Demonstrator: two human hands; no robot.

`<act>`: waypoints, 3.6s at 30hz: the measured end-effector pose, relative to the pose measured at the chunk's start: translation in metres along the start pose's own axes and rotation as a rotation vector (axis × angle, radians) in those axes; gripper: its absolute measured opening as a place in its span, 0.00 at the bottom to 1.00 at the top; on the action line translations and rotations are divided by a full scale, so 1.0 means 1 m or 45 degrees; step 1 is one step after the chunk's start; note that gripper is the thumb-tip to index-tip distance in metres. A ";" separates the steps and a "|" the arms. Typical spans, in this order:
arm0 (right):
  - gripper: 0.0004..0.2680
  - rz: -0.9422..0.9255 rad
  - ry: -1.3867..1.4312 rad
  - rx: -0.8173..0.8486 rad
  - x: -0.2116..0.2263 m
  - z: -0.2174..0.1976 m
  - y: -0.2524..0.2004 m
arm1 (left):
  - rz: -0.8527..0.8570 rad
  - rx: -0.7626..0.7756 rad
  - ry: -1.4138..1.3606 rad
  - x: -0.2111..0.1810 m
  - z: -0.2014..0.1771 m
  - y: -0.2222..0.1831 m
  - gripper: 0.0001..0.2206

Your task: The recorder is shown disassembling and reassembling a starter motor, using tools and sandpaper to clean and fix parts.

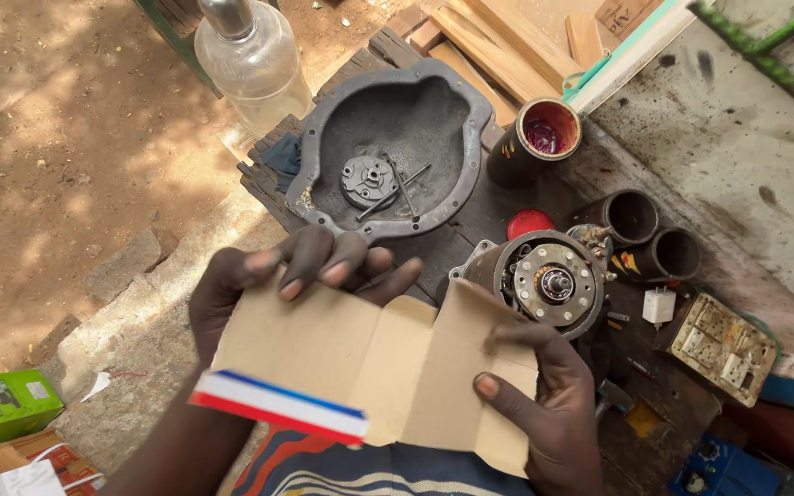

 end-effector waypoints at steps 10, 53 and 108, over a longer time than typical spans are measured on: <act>0.14 -0.088 -0.275 -0.081 0.014 0.008 0.009 | 0.517 0.318 2.158 -0.038 0.012 -0.021 0.16; 0.07 -0.260 -0.685 -0.707 0.035 -0.100 -0.015 | -0.358 -1.434 1.061 0.098 -0.473 0.082 0.18; 0.12 -0.581 -0.138 -0.939 0.040 -0.123 -0.012 | -0.045 -0.761 1.202 0.044 -0.102 0.026 0.17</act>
Point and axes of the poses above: each hand's wrist, its own y-axis towards the middle knuckle, its own z-axis out of the palm, x = y × z, the point moved 9 cm from there along y, towards the middle knuckle, and after that the axes turned 12 degrees about -x, right-handed, at the moved point
